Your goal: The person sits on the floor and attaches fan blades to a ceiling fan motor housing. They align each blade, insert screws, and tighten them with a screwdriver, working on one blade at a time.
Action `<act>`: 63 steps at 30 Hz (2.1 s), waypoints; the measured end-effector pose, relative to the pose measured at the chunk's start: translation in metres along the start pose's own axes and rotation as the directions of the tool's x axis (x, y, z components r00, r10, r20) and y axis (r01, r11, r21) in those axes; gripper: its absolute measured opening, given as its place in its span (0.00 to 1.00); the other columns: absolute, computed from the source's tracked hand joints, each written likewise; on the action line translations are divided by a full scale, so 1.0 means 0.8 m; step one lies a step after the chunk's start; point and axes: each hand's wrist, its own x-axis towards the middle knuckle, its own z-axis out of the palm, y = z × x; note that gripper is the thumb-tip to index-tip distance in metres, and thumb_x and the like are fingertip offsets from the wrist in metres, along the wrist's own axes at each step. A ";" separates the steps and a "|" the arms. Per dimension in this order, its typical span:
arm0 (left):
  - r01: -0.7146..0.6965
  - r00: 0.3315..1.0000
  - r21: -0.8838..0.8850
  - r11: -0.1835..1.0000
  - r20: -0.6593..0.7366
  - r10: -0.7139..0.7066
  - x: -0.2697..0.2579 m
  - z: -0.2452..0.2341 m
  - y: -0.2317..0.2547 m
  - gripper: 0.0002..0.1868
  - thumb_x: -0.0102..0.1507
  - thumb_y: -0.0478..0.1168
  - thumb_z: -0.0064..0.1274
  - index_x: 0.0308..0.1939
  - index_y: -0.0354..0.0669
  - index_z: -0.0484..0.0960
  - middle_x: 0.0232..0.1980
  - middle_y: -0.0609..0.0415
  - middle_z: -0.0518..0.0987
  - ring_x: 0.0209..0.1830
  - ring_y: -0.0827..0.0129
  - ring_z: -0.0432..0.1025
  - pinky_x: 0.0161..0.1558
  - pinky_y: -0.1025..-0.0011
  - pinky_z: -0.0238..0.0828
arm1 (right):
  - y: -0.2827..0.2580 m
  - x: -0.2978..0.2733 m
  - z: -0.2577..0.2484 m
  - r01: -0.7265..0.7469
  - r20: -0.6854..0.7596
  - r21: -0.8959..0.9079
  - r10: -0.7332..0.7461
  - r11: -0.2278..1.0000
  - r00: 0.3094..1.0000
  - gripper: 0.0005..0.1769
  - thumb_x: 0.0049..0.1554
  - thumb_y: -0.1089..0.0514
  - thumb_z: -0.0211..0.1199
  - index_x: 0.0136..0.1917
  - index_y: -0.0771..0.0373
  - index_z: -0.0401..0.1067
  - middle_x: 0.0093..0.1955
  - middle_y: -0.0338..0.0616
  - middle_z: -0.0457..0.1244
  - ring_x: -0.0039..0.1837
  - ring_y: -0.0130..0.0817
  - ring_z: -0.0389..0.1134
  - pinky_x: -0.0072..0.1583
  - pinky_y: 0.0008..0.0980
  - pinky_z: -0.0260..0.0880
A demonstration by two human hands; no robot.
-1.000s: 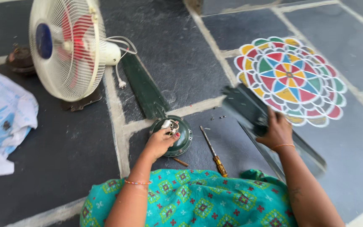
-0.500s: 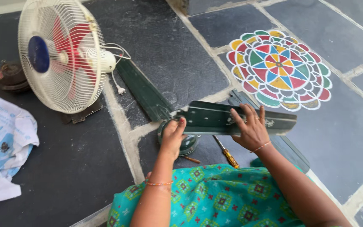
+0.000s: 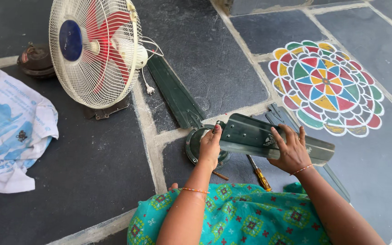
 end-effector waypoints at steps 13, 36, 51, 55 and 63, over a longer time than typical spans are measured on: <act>0.484 0.863 -0.247 0.839 -0.024 -0.505 -0.005 -0.007 0.046 0.51 0.52 0.75 0.55 0.65 0.41 0.74 0.62 0.44 0.77 0.59 0.40 0.70 0.67 0.40 0.60 | 0.013 -0.007 0.043 0.173 -0.290 -0.259 -0.247 0.950 0.925 0.43 0.47 0.53 0.74 0.73 0.35 0.61 0.76 0.50 0.53 0.82 0.52 0.50 0.80 0.70 0.27; -0.424 0.877 -0.023 0.905 0.237 0.417 -0.033 0.002 0.081 0.20 0.55 0.41 0.73 0.41 0.40 0.77 0.65 0.44 0.77 0.60 0.69 0.73 0.59 0.70 0.74 | -0.018 0.021 -0.064 0.123 0.302 0.340 -0.231 0.933 0.925 0.66 0.40 0.34 0.76 0.79 0.60 0.46 0.81 0.54 0.45 0.78 0.56 0.48 0.75 0.55 0.45; -0.445 0.712 0.071 0.893 0.633 0.304 -0.058 -0.010 0.146 0.24 0.48 0.40 0.77 0.41 0.45 0.79 0.78 0.44 0.70 0.81 0.57 0.61 0.77 0.61 0.57 | -0.001 0.040 -0.017 -0.069 0.466 0.625 -0.301 0.777 0.832 0.78 0.29 0.48 0.84 0.82 0.56 0.39 0.81 0.54 0.44 0.80 0.53 0.46 0.76 0.45 0.49; -0.414 0.704 0.120 0.902 0.671 0.234 -0.059 -0.018 0.150 0.27 0.49 0.40 0.79 0.48 0.43 0.81 0.84 0.44 0.63 0.87 0.56 0.54 0.81 0.58 0.52 | -0.011 0.040 -0.026 -0.091 0.466 0.604 -0.259 0.792 0.846 0.76 0.28 0.47 0.82 0.82 0.54 0.42 0.77 0.53 0.50 0.76 0.52 0.54 0.73 0.43 0.57; -0.396 0.887 0.516 0.760 0.428 0.171 -0.020 -0.053 0.110 0.66 0.45 0.60 0.74 0.79 0.43 0.55 0.83 0.42 0.54 0.84 0.51 0.49 0.78 0.53 0.46 | 0.048 0.043 -0.029 0.007 0.285 0.341 -0.110 0.940 0.952 0.75 0.24 0.48 0.82 0.80 0.54 0.46 0.75 0.55 0.50 0.74 0.57 0.55 0.72 0.48 0.57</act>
